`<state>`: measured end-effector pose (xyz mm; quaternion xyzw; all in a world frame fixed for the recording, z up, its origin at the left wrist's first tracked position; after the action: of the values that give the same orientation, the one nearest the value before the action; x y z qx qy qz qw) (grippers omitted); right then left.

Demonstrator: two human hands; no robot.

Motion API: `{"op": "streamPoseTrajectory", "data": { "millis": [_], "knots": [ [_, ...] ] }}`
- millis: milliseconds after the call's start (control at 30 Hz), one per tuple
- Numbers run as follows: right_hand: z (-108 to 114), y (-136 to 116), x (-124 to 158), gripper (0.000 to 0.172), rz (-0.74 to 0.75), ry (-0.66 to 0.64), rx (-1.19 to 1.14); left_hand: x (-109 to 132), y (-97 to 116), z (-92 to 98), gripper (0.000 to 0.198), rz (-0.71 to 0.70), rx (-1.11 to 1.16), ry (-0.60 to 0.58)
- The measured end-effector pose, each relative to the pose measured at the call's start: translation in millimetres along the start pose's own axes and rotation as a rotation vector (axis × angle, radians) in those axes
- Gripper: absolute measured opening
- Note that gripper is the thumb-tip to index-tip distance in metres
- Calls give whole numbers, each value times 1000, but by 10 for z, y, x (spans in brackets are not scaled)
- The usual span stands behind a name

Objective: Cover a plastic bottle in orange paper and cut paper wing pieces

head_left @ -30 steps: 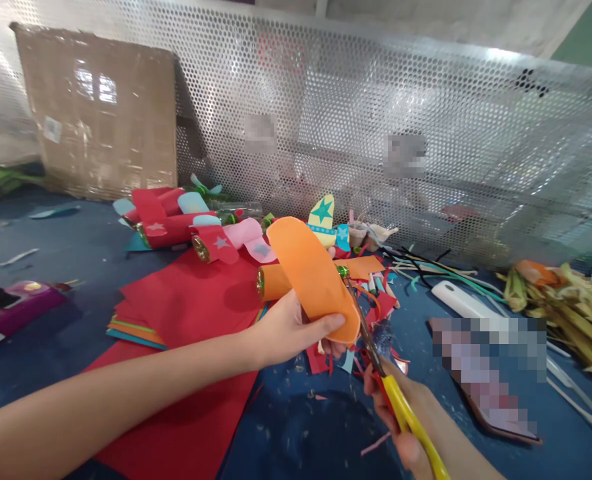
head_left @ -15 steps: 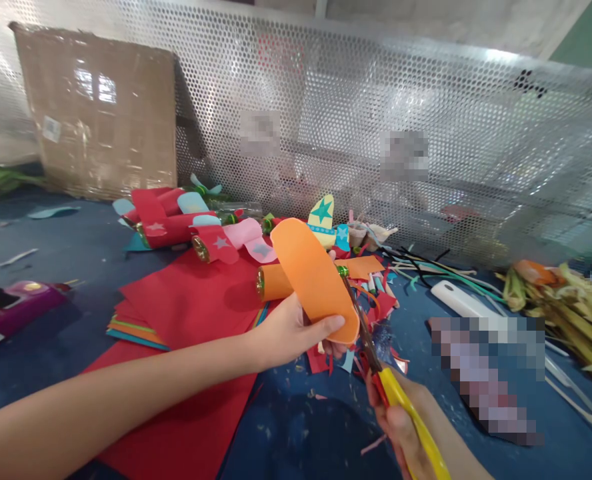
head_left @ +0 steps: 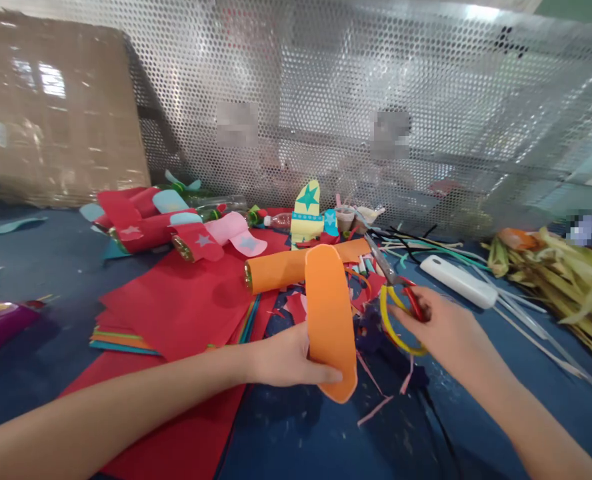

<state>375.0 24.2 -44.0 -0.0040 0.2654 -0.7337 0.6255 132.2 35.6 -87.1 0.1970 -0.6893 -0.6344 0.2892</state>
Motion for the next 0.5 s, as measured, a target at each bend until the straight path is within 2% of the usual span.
{"op": "streamPoseTrajectory", "data": {
  "millis": [100,200,333,400,500],
  "knots": [
    [-60,104,-86,40,-38,-12,-89,-1,-61,-24,36,67,52,-120],
    [-122,169,-146,39,-54,-45,-145,4,-55,-30,44,86,90,-151],
    [-226,188,-198,26,-41,-54,-143,26,23,-45,46,93,134,-107],
    [-273,199,-212,25,-29,-37,-120,32,30,-53,47,129,210,-59],
    [-313,239,-213,26,-20,-6,-72,30,4,-60,38,140,316,-18]
  ]
}}
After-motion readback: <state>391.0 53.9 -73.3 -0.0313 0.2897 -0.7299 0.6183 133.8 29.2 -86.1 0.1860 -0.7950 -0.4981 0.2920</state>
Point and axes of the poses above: each hand's wrist, its own x-axis away from the middle knuckle, its own z-axis out of the back of the hand, y = z × x, the point moved 2 cm from there along -x, towards the middle knuckle, and after that the axes turned 6 degrees about y, right-handed, at the moved point
